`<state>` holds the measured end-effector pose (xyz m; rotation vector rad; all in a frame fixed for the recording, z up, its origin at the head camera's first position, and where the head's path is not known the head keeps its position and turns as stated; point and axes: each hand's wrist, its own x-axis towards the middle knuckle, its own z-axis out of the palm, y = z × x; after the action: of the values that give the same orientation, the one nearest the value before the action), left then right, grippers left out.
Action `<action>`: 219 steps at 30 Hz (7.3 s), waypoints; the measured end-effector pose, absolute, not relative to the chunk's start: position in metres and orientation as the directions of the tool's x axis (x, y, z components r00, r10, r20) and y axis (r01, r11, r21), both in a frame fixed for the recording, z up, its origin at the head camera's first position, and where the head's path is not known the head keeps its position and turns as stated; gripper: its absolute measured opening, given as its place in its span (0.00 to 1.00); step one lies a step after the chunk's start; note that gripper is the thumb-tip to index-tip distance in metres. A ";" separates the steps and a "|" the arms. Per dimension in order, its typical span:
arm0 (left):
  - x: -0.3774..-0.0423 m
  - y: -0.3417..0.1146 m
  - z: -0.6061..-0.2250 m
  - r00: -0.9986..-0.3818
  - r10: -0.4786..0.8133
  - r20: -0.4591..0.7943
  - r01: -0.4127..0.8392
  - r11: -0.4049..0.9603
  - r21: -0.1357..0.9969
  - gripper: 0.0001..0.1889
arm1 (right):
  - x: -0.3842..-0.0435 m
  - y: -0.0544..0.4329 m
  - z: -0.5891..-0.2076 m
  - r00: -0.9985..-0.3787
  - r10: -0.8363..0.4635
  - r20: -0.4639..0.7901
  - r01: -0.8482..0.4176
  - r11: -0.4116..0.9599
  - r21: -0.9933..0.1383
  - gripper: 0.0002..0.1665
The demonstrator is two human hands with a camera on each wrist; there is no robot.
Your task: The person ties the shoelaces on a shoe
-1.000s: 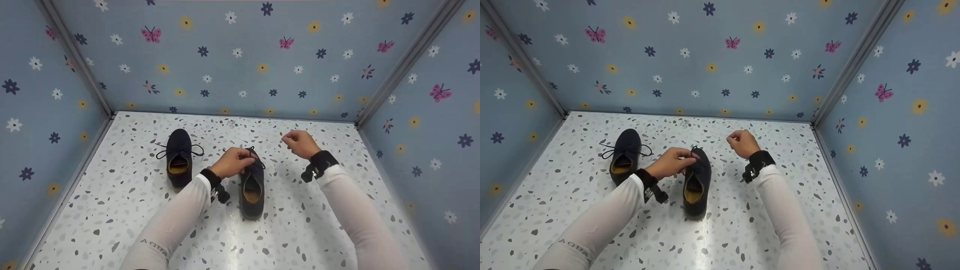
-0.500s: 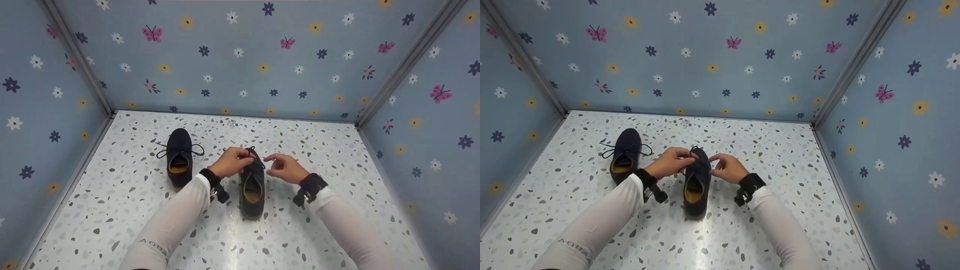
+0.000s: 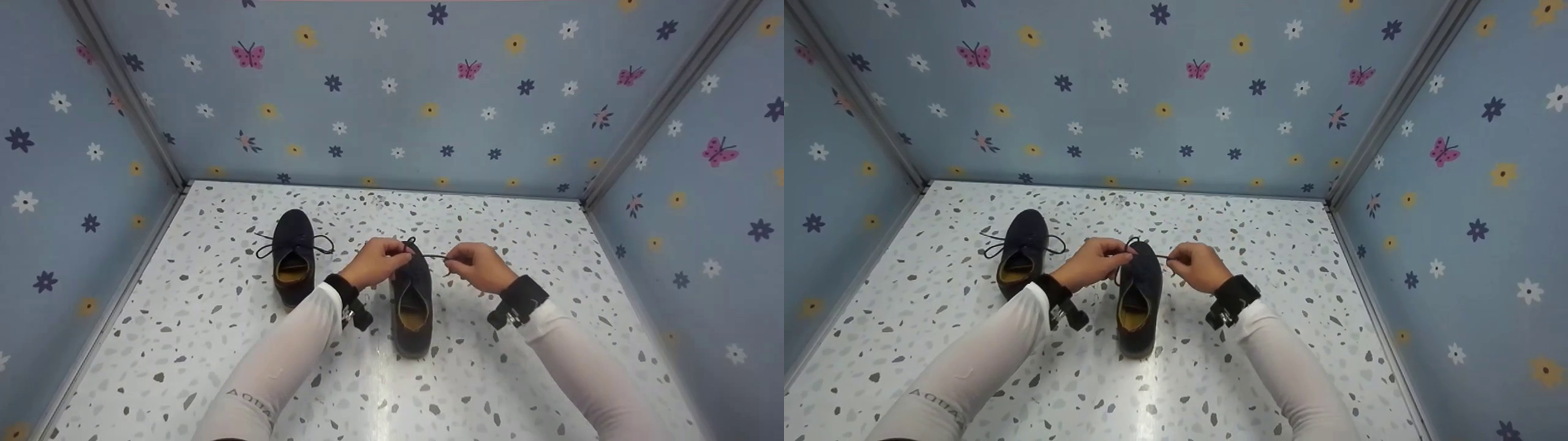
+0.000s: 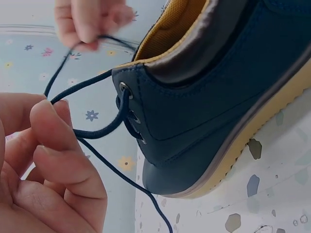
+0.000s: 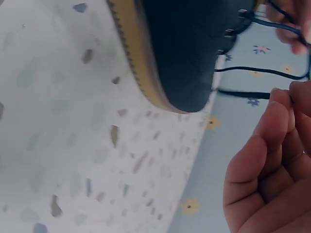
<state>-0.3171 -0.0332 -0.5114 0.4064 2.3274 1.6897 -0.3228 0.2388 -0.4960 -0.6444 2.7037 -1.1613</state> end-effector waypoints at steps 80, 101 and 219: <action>-0.308 -0.043 -0.528 -0.942 0.330 -0.056 0.055 0.317 0.947 0.05 | -0.329 0.206 -0.530 -0.932 -0.234 -0.278 0.023 0.726 -0.687 0.36; -0.308 -0.039 -0.531 -0.946 0.316 -0.068 0.034 0.305 0.952 0.05 | -0.337 0.189 -0.543 -0.887 -0.189 -0.420 0.192 0.678 -0.710 0.24; -0.314 -0.065 -0.525 -0.977 0.026 -0.213 -0.215 -0.106 0.971 0.11 | -0.345 0.299 -0.537 -0.944 0.042 -0.327 0.330 0.143 -0.933 0.10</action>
<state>-0.3139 -0.0649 -0.5252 -0.2126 1.9831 2.2122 -0.3455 0.2993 -0.5366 0.3647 2.1944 -1.8870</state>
